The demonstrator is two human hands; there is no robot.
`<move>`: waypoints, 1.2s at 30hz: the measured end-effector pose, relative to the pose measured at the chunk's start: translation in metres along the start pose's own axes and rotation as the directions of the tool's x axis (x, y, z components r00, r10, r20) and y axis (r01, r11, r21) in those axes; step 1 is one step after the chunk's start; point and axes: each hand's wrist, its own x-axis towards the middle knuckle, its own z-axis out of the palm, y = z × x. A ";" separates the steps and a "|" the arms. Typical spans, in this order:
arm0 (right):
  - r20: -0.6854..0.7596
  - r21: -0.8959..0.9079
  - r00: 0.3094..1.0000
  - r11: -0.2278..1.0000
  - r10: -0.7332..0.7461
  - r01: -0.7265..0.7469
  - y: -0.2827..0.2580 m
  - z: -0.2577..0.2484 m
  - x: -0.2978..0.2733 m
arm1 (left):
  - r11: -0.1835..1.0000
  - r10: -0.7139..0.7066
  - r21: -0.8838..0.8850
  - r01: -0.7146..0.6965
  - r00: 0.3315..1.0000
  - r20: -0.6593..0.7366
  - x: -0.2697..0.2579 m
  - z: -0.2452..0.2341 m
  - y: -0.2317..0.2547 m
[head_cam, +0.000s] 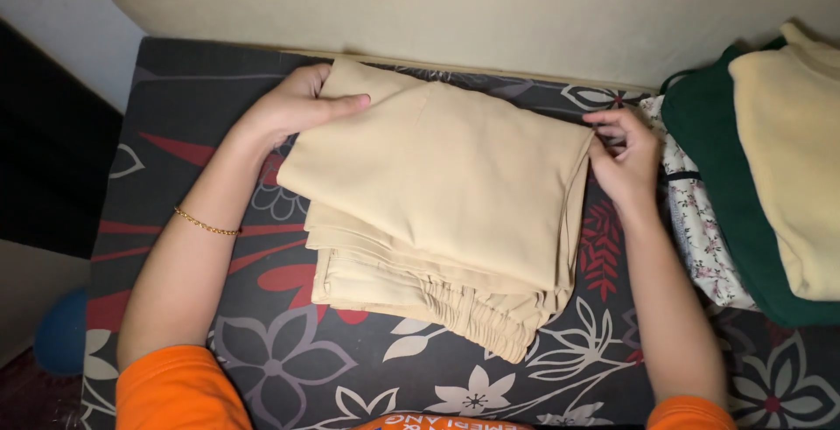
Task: Folding a pair of beige pants and buttoning a grey cardigan.
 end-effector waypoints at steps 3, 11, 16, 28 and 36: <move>-0.038 -0.058 0.999 0.998 0.000 -0.002 -0.017 0.001 0.001 | 0.965 -0.013 0.260 0.034 0.996 -0.083 -0.009 0.008 0.020; 0.134 -0.887 0.986 0.431 -0.100 0.164 -0.034 0.008 -0.008 | 0.512 0.438 0.855 0.076 0.833 -0.337 0.017 0.006 -0.019; 0.161 -0.043 0.976 0.989 0.145 -0.140 -0.032 0.020 -0.011 | 0.854 0.347 0.468 -0.228 0.920 -0.185 0.022 0.008 -0.021; -0.106 0.521 0.977 0.827 -0.185 0.213 -0.143 -0.039 -0.031 | 0.753 0.630 -0.116 -0.648 0.760 -0.162 -0.051 0.005 0.058; -0.026 0.393 0.898 0.822 -0.438 0.412 -0.307 0.003 -0.090 | 0.726 0.684 0.051 -0.686 0.712 -0.161 -0.091 -0.047 0.059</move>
